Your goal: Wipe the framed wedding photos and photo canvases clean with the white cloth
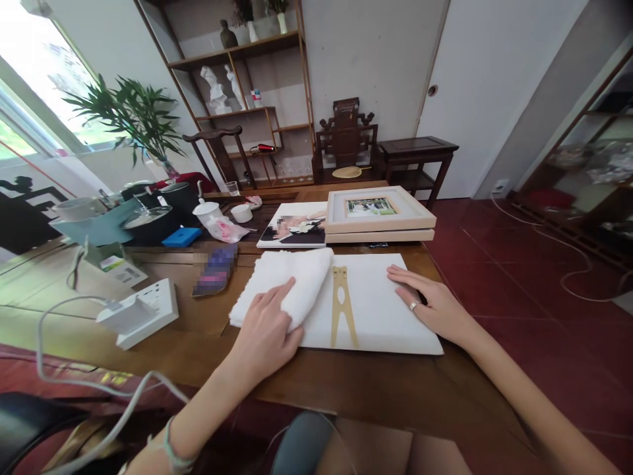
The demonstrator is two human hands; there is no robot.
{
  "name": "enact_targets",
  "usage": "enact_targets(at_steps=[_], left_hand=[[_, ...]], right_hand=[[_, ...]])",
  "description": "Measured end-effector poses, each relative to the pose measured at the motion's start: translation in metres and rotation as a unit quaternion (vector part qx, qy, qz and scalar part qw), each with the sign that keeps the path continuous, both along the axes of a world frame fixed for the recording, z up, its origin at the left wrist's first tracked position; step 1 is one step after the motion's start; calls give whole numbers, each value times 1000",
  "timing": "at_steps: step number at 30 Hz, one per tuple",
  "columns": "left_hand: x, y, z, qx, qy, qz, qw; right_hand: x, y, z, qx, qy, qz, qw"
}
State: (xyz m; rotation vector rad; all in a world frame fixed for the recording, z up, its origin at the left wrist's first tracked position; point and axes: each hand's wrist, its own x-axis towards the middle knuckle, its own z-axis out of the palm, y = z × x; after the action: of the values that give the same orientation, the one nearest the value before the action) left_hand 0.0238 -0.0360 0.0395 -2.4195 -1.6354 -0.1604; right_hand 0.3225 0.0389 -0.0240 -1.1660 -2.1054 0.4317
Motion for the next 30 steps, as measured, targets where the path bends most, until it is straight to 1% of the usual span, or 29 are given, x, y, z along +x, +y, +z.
enact_targets(at_steps=[2,4,6,8,11,14,15,17,22,24,25,27,30], left_hand=[[1,-7,1,-10,-3,-24,1000],[1,-5,1,-23,-4,-45,999],[-1,7,1,-35,-4,-62,997],[-2,24,1,-50,-1,-72,996],[-3,49,1,-70,12,-72,995],[1,58,3,-78,35,-73,994],[3,56,3,-81,41,-75,993],[8,43,4,-87,48,-78,992],[21,-19,2,-84,27,-103,991],[22,-36,0,-88,12,-113,990],[22,-40,0,-92,4,-114,989],[22,-38,-2,-102,-8,-105,989],[21,-16,-2,-111,-14,-66,992]], right_hand=[[0,-1,0,0,4,-1,1000],[0,-1,0,-2,4,-3,1000],[0,0,0,-4,2,-6,1000],[0,0,-1,-7,-2,-5,1000],[0,1,-2,-9,-5,-4,1000],[0,0,-1,-7,-3,-5,1000],[0,0,-1,-6,-1,-5,1000],[-1,-1,0,-6,3,-6,1000],[-1,-2,1,-9,5,-5,1000],[-1,-2,0,-6,9,0,1000],[-1,-1,0,-4,11,2,1000],[0,-1,-1,-3,13,3,1000],[0,-1,-1,-5,12,-1,1000]])
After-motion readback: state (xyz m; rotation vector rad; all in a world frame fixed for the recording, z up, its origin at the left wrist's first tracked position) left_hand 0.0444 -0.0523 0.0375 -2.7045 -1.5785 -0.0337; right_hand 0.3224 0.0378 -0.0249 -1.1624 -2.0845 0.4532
